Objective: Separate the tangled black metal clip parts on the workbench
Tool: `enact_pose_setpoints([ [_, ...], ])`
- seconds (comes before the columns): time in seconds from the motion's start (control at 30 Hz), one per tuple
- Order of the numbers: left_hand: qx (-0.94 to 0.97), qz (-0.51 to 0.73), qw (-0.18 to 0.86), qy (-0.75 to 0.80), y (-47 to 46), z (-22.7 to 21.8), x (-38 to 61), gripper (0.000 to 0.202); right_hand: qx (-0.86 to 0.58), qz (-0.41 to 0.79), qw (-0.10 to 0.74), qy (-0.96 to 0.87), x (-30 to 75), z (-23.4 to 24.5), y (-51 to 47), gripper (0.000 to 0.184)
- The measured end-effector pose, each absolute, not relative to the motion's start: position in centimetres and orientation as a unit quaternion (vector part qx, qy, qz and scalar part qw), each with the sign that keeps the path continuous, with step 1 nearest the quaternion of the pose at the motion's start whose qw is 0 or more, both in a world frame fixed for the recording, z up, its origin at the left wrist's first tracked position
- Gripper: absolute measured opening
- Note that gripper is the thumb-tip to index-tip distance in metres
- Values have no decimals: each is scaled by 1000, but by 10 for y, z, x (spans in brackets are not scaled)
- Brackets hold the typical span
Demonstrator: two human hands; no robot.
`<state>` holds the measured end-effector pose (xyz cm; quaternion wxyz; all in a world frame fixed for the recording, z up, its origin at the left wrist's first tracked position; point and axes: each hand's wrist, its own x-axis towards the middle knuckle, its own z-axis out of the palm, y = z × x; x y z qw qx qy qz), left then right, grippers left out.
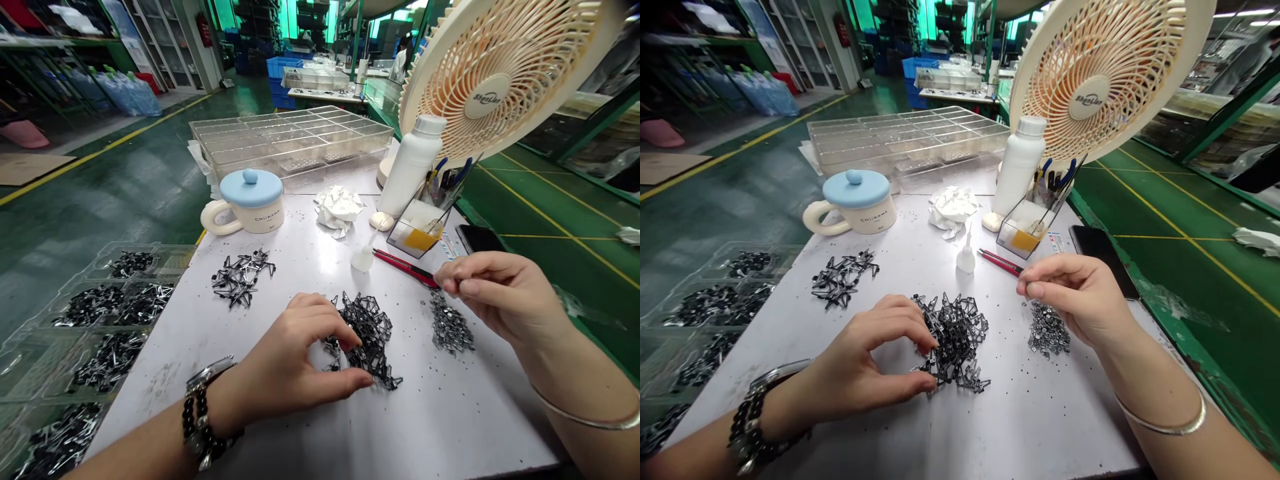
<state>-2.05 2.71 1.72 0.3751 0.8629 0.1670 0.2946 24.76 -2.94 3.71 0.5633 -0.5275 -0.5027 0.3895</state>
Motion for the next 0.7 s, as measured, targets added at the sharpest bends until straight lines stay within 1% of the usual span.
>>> enact_pose_setpoints([
  [0.2,860,299,378,165,26,17,-20,20,-483,397,582,-520,231,32,-27,13],
  [0.33,861,293,380,171,27,17,-20,21,-461,394,595,-527,224,25,-29,5],
  [0.53,858,294,382,177,28,17,-20,20,-490,406,585,-502,224,22,-33,9],
  [0.7,857,295,384,178,28,17,-19,19,-510,413,574,-489,219,20,-34,7],
])
